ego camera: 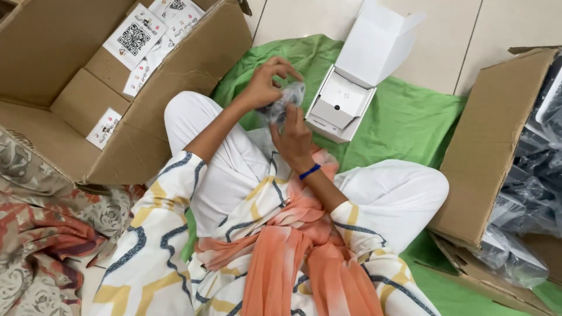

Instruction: The person packs electronic equipment or payment QR code stands into white individual boxes and applies labels.

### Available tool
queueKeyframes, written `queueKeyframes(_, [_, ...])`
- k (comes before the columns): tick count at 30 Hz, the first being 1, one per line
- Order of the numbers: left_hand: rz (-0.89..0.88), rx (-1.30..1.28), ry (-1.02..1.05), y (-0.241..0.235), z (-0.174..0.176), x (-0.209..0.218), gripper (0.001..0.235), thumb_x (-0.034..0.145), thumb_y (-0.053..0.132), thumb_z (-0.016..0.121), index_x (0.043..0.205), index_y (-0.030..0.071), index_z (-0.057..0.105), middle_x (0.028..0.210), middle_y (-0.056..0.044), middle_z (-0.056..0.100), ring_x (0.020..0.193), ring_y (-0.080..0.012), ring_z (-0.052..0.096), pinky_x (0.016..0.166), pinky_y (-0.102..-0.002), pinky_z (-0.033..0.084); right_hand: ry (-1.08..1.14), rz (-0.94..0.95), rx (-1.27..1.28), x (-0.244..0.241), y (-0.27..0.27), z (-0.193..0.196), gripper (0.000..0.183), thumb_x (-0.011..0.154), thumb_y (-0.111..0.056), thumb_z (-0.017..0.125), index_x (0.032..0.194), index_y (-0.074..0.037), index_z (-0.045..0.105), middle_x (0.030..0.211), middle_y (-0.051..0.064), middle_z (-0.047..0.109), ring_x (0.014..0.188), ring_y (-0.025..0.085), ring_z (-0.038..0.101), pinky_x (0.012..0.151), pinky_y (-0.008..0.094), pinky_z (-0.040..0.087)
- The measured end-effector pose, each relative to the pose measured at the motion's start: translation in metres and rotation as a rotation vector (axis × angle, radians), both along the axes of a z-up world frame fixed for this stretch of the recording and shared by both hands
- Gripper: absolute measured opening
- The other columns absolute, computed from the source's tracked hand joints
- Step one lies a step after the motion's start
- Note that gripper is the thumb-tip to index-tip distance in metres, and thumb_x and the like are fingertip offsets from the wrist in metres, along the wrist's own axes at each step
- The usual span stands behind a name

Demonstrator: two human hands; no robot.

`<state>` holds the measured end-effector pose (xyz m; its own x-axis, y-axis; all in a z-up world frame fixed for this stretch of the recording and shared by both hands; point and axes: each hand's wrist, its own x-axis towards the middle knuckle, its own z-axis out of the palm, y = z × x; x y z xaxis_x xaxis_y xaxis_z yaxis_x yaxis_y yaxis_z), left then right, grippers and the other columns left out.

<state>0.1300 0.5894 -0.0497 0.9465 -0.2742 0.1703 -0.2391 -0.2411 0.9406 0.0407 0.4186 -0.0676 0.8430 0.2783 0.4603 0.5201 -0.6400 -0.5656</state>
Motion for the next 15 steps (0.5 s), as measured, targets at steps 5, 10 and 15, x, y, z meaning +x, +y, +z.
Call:
queueKeyframes(5, [0.404, -0.024, 0.167, 0.001, -0.053, 0.007, 0.021, 0.081, -0.002, 0.063, 0.102, 0.0, 0.062, 0.086, -0.005, 0.069, 0.081, -0.0166, 0.07, 0.063, -0.029, 0.05, 0.219, 0.129, 0.172, 0.005, 0.01, 0.015, 0.057, 0.099, -0.019, 0.071, 0.146, 0.0, 0.046, 0.114, 0.017, 0.061, 0.096, 0.032, 0.066, 0.078, 0.043, 0.057])
queueKeyframes(10, [0.278, -0.622, 0.62, 0.025, -0.035, -0.009, 0.026, 0.094, 0.016, 0.066, 0.115, 0.0, 0.063, 0.098, -0.01, 0.071, 0.087, -0.0194, 0.069, 0.075, -0.031, 0.054, -0.281, 0.127, -0.119, 0.063, -0.006, 0.079, 0.026, 0.088, -0.025, 0.075, 0.11, -0.013, 0.067, 0.111, 0.014, 0.062, 0.106, 0.035, 0.056, 0.086, 0.045, 0.047])
queueKeyframes(15, [0.345, -0.601, 0.397, 0.001, 0.009, -0.046, 0.072, 0.078, 0.013, 0.083, 0.138, 0.006, 0.044, 0.128, -0.01, 0.058, 0.116, -0.0229, 0.061, 0.097, -0.034, 0.052, 0.017, 0.479, -0.016, 0.126, -0.012, 0.025, 0.022, 0.098, -0.02, 0.07, 0.113, -0.004, 0.07, 0.117, 0.013, 0.065, 0.111, 0.034, 0.058, 0.095, 0.043, 0.048])
